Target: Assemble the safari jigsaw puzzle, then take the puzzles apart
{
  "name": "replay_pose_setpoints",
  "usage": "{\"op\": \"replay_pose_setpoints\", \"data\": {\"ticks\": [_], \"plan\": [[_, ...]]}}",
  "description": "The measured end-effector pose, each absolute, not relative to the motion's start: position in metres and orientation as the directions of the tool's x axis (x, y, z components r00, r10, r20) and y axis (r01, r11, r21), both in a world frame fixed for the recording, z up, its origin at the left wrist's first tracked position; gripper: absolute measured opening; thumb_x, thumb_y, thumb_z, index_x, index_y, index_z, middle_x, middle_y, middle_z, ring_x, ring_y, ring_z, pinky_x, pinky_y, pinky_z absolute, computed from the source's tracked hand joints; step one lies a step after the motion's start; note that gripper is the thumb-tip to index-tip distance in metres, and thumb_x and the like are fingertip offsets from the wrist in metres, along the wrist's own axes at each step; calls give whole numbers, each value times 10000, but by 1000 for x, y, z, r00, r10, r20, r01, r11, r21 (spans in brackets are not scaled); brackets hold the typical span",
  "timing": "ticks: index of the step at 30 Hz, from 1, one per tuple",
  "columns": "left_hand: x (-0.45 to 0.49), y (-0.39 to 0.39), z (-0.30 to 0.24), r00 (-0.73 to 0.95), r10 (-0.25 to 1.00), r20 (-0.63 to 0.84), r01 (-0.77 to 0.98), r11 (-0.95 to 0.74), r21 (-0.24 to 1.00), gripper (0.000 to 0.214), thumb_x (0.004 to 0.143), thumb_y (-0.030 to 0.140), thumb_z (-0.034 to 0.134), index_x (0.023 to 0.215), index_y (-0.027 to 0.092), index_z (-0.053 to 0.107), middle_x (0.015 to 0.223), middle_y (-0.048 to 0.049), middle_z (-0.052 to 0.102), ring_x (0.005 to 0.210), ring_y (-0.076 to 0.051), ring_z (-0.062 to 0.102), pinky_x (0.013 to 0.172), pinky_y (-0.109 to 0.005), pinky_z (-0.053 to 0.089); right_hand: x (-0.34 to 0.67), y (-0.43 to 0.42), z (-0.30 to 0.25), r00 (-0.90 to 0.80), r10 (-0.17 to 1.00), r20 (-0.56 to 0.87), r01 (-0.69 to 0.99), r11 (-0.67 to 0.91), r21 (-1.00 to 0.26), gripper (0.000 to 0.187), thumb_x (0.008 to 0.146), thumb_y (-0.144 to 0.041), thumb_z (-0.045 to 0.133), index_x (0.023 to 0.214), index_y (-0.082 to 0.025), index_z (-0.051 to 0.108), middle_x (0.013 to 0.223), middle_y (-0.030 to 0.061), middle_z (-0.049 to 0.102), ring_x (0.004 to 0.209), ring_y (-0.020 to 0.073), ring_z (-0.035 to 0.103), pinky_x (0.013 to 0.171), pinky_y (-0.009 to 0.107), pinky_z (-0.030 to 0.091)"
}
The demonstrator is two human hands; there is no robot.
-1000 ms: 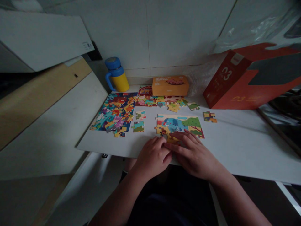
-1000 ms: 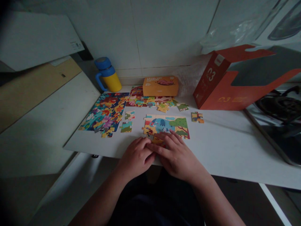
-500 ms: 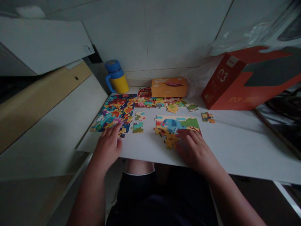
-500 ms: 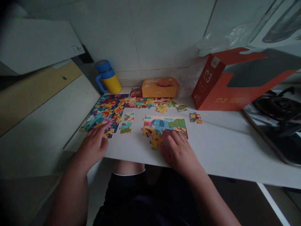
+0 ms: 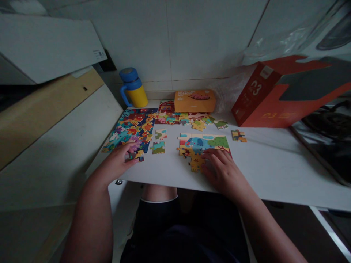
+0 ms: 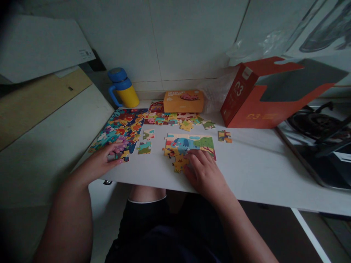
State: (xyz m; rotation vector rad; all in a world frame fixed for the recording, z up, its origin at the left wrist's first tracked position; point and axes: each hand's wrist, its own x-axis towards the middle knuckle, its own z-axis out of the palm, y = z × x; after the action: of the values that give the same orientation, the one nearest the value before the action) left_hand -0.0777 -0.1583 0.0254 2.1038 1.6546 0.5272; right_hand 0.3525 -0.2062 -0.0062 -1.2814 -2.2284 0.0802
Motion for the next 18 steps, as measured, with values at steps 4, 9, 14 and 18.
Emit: {"op": "replay_pose_setpoints", "data": {"ticks": [4, 9, 14, 18], "plan": [[-77, -155, 30, 183, 983, -23, 805, -136, 578, 494, 837, 530, 779, 1229, 234, 726, 1197, -82, 750, 943, -246, 685, 791, -341, 563, 353, -205, -7, -377, 820, 431, 779, 533, -331, 292, 1005, -242, 622, 1293, -204, 601, 1354, 158, 641, 1242, 348, 603, 1056, 557, 520], [-40, -169, 37, 127, 990, -59, 635, -35, 772, 352, 904, 546, 723, 973, 201, 732, 881, -27, 735, 782, -186, 654, 668, -262, 483, 352, -205, -5, -374, 821, 432, 777, 532, -338, 282, 1008, -239, 612, 1288, -205, 598, 1342, 155, 648, 1244, 349, 598, 1066, 556, 513], [27, -184, 31, 139, 987, -84, 362, 28, 932, 298, 918, 470, 733, 1015, 189, 708, 829, -22, 717, 705, -154, 625, 614, -242, 459, 351, -204, -4, -383, 824, 418, 785, 529, -324, 276, 1001, -224, 614, 1277, -207, 598, 1317, 149, 661, 1225, 352, 598, 1061, 566, 504], [68, -181, 17, 252, 964, -84, 304, 4, 953, 348, 935, 394, 714, 1212, 188, 669, 856, -33, 739, 753, -170, 676, 671, -261, 500, 352, -205, -5, -383, 824, 417, 783, 529, -326, 280, 987, -217, 628, 1267, -211, 603, 1302, 145, 668, 1226, 348, 595, 1056, 557, 506]]}}
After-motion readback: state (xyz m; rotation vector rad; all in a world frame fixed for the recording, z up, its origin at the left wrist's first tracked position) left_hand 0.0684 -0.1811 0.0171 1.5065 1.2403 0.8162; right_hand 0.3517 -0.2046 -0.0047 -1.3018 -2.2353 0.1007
